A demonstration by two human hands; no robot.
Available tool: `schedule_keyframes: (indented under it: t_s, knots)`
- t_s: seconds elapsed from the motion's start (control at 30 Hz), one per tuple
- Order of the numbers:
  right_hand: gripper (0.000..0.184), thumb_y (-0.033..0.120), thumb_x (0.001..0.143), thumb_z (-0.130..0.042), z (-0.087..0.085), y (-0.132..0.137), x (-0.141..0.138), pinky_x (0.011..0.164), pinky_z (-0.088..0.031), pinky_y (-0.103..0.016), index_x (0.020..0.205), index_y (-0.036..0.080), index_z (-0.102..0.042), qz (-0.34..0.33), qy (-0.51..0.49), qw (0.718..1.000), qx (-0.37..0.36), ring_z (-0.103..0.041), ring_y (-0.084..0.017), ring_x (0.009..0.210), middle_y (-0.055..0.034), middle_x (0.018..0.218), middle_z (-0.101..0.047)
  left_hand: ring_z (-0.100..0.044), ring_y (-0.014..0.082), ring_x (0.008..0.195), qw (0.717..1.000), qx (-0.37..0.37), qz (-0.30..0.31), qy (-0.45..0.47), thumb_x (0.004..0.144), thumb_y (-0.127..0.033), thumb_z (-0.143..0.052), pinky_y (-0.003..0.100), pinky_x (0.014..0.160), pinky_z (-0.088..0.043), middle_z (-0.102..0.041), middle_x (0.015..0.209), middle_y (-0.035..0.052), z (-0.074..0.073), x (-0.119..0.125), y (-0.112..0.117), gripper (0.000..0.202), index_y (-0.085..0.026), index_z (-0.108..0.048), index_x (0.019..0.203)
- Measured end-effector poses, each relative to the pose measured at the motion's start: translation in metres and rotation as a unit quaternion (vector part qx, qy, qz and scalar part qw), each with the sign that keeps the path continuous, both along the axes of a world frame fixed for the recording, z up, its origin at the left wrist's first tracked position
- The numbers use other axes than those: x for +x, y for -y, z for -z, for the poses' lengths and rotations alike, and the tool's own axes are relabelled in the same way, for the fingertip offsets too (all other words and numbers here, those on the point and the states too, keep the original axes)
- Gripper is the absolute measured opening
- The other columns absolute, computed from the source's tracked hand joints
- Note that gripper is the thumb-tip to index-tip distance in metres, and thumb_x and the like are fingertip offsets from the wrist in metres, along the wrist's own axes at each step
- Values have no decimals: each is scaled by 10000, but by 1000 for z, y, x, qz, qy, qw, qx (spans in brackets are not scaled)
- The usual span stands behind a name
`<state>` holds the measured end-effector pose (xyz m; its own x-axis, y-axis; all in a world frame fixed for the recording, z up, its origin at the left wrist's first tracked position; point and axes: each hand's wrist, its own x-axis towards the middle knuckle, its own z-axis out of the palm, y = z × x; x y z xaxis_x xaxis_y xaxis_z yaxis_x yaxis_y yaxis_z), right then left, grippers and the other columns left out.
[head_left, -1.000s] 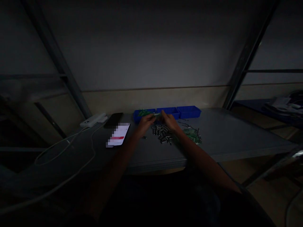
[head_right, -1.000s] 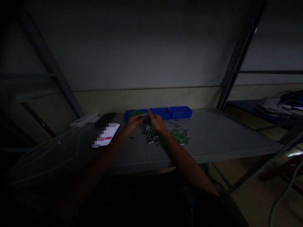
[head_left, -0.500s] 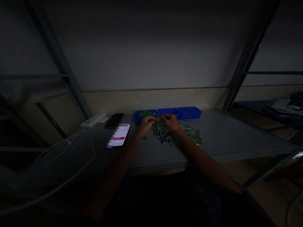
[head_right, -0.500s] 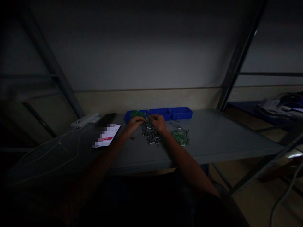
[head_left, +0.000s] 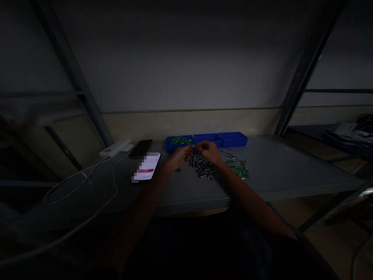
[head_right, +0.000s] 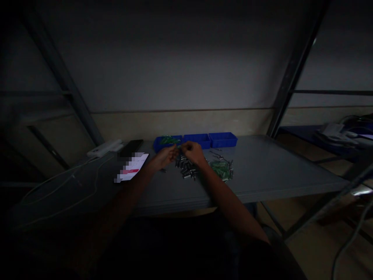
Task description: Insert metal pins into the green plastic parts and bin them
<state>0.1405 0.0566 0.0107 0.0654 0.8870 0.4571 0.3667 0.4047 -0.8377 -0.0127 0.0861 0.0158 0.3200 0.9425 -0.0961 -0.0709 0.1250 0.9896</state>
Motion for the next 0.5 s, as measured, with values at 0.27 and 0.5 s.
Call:
schedule_keyframes:
  t_s: [0.27, 0.5]
  knots:
    - [293, 398, 779, -522, -1, 1, 0, 736, -413, -271, 694, 148, -651, 33, 34, 999, -10, -582, -168, 762, -19, 731, -647, -514, 107, 601, 983, 175, -48, -16, 701, -264, -666, 223, 561, -368, -544, 641, -21, 2, 2, 2, 134, -172, -570, 705]
    - [546, 658, 765, -431, -5, -1, 3, 596, -373, -245, 620, 164, -614, 45, -68, 992, -94, -518, -144, 647, -28, 615, -577, -577, 162, 804, 933, 332, -90, -103, 654, -119, -669, 305, 829, -426, -613, 763, 1, -1, 3, 0, 88, -177, -629, 706]
